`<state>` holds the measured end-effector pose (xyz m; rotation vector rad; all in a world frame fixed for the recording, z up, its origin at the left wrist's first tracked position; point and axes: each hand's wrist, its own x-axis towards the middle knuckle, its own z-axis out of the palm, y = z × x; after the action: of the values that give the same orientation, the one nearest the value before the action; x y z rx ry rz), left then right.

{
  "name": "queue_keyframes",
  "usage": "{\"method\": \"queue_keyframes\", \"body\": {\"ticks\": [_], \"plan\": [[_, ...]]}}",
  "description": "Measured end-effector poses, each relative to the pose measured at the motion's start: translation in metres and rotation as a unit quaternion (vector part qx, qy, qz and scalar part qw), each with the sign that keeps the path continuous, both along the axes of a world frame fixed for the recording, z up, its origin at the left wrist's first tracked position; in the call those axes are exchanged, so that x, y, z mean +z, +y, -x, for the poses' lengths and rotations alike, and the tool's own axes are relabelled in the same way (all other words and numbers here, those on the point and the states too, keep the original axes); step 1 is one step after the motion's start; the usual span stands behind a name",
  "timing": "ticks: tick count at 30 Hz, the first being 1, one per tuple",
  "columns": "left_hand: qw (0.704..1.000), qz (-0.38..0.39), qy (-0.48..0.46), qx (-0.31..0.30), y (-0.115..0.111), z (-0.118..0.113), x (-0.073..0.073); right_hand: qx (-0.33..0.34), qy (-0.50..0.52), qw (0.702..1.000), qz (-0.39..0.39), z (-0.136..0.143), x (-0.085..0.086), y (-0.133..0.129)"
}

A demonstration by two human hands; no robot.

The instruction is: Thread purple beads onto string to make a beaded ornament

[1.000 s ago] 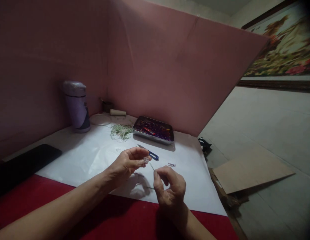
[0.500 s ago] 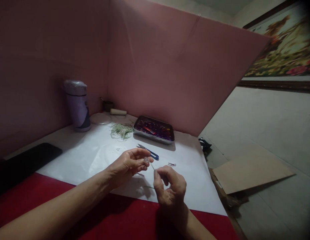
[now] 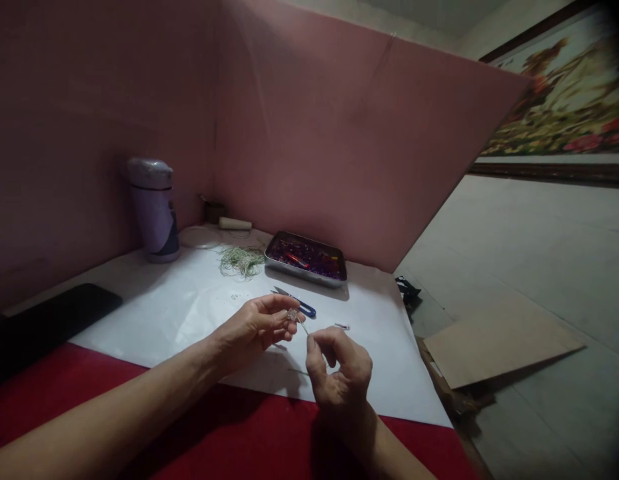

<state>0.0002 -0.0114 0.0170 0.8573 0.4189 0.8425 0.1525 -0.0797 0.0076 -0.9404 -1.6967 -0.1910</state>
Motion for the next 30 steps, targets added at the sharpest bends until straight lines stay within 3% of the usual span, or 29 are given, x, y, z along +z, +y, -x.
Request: {"method": "queue_keyframes", "body": {"ticks": [30], "plan": [[0.998, -0.011, -0.017, -0.061, 0.0018, 0.0007, -0.0066, 0.0, -0.007, 1.0, 0.004, 0.0, -0.0005, 0.0011]]}}
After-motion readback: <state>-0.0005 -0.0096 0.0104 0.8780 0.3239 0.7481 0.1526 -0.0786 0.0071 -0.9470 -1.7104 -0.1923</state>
